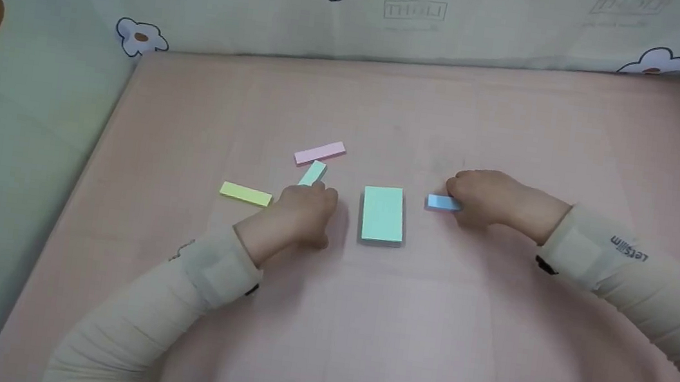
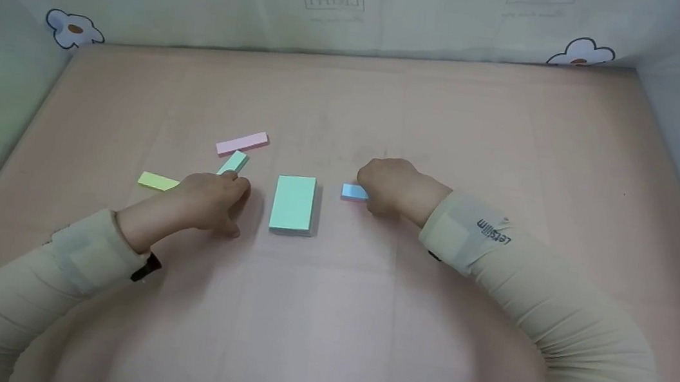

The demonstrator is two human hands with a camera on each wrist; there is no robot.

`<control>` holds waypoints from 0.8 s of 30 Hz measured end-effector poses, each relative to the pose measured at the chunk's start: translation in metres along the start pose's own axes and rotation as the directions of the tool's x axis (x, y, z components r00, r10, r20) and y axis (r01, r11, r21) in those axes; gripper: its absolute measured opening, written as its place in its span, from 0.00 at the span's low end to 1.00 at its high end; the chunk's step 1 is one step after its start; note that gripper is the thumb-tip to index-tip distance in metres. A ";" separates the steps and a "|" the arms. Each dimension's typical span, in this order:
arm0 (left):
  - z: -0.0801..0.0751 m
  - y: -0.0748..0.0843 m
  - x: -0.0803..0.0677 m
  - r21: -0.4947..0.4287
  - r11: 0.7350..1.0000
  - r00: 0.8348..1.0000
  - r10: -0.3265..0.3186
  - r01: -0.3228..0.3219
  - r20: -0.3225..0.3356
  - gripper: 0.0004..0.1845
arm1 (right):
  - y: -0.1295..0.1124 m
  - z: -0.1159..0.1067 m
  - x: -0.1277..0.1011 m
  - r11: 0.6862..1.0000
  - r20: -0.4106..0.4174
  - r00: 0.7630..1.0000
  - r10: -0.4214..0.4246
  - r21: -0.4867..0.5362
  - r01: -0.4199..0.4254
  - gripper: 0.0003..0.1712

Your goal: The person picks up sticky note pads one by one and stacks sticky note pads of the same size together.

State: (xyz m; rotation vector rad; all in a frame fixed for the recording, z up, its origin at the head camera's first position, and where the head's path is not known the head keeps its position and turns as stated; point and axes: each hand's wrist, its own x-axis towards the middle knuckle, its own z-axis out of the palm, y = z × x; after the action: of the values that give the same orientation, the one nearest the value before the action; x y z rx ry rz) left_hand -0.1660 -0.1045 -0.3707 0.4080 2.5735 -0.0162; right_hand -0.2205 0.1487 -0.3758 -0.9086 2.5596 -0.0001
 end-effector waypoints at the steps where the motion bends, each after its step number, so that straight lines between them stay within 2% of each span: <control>1: 0.000 0.000 0.000 0.001 1.000 1.000 0.001 -0.001 -0.002 0.25 | 0.000 0.000 0.000 1.000 0.004 1.000 0.003 0.004 -0.003 0.12; 18: 0.002 -0.001 0.002 0.005 1.000 1.000 0.007 -0.007 -0.004 0.24 | 0.001 0.001 0.000 0.999 0.021 1.000 0.008 0.040 -0.009 0.10; 24: 0.002 -0.001 0.001 0.011 1.000 1.000 0.010 -0.010 -0.003 0.24 | 0.001 0.000 0.001 0.996 0.048 0.998 0.050 0.075 -0.054 0.10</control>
State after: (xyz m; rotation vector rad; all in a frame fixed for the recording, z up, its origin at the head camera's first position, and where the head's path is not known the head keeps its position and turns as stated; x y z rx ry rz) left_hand -0.1667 -0.1056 -0.3731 0.4248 2.5756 -0.0265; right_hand -0.2216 0.1486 -0.3766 -0.8037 2.5218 -0.0611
